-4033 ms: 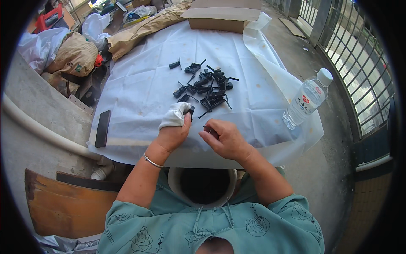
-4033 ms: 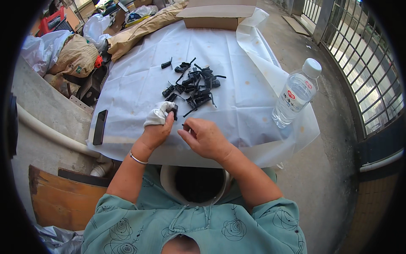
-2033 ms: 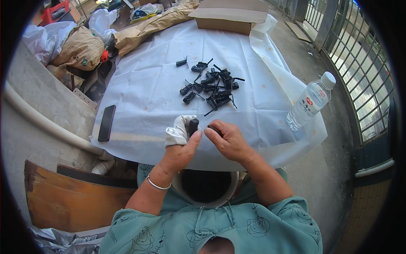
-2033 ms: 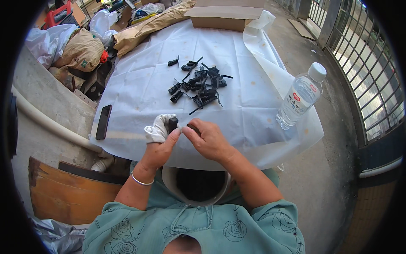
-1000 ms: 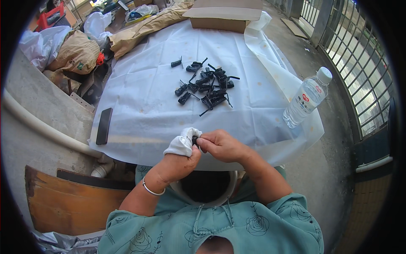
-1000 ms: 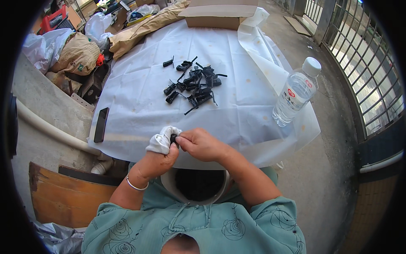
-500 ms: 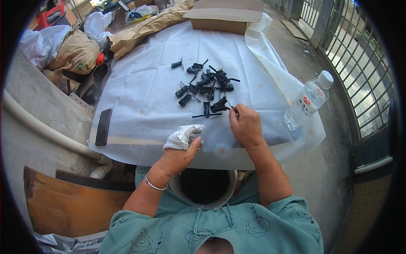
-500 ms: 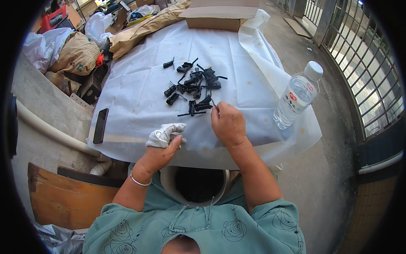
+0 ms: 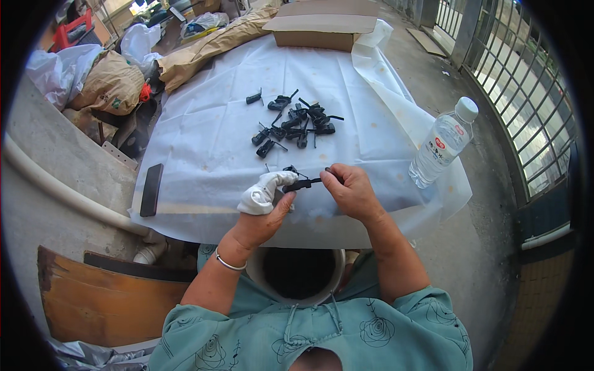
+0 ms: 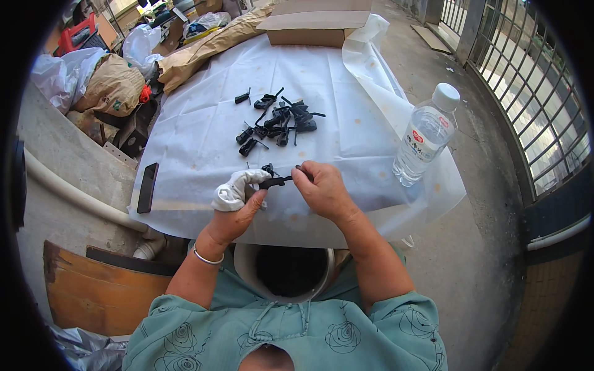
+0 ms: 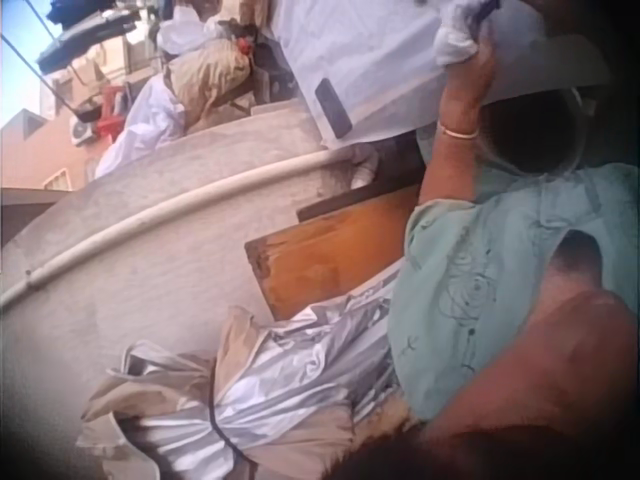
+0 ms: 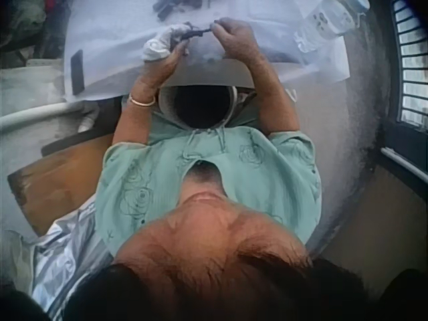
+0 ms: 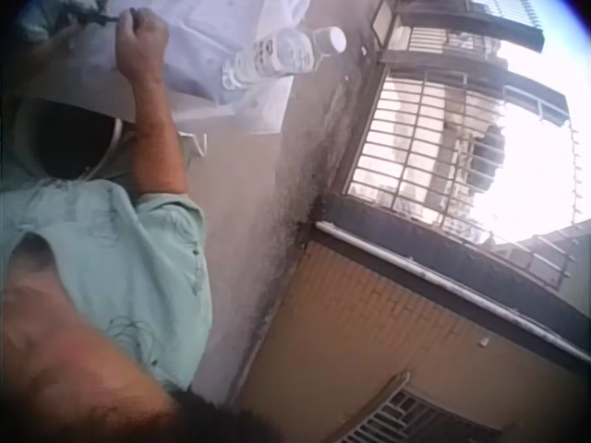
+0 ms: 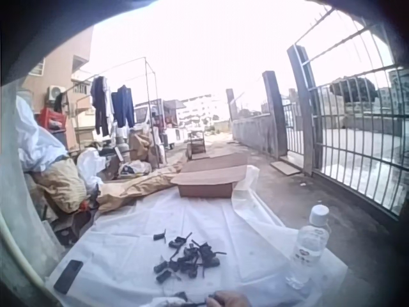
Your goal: Cleaning and inspecting small black plastic components using a white cloth.
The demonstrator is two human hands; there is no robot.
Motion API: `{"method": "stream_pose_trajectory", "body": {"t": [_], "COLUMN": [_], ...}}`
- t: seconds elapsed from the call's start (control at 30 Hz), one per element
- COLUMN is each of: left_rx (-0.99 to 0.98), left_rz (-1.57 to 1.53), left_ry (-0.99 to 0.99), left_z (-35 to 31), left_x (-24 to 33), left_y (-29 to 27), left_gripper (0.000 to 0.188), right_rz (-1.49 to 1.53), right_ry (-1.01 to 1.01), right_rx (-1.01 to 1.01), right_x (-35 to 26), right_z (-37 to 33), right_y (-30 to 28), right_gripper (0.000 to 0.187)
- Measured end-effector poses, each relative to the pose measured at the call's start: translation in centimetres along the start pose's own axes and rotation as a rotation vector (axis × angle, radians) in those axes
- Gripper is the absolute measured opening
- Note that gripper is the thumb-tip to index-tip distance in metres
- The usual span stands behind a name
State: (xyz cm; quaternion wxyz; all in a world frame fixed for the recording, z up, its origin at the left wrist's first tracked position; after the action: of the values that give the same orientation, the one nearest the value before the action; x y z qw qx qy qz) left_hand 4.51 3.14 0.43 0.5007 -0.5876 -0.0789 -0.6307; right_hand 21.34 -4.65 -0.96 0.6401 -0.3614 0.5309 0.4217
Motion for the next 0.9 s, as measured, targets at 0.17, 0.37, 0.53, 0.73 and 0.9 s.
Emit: {"method": "stream_pose_trajectory", "body": {"t": [0.17,0.37,0.53,0.73,0.9], "left_rx": [-0.078,-0.253,-0.357,-0.427,-0.080], "left_rz": [0.179,0.184,0.373,0.177,-0.459], "left_ry": [0.251,0.274,0.497,0.255,-0.133], "left_z": [0.4,1.8,1.8,1.3,1.4], "left_x": [1.6,3.6,5.5,4.1,0.5], "left_y": [-0.4,-1.3,-1.3,-0.8,-0.4], "left_gripper": [0.019,0.027,0.029,0.023,0.020], "right_rz": [0.015,0.290,0.304,0.397,-0.089], "right_ry": [-0.007,0.263,0.321,0.305,-0.396], "right_rx": [0.054,-0.092,-0.229,-0.196,-0.129], "right_x": [0.1,0.2,0.7,0.7,-3.5], "right_z": [0.3,0.8,0.8,-0.1,-1.9], "right_y": [-0.5,-1.5,-0.2,0.1,1.8], "right_gripper": [0.028,0.025,0.024,0.020,0.018]}}
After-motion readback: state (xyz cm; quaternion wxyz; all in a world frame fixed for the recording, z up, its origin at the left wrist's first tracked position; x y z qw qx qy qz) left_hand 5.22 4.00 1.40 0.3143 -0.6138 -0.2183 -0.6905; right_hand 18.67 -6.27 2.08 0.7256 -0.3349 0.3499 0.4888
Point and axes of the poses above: each hand's wrist, its own z-axis towards the middle knuckle, its own y-axis out of the palm, x = y × z, the point moved 3 cm from there along z, towards the middle knuckle, and after that the axes turned 15 degrees about z, right-handed, at the moved point
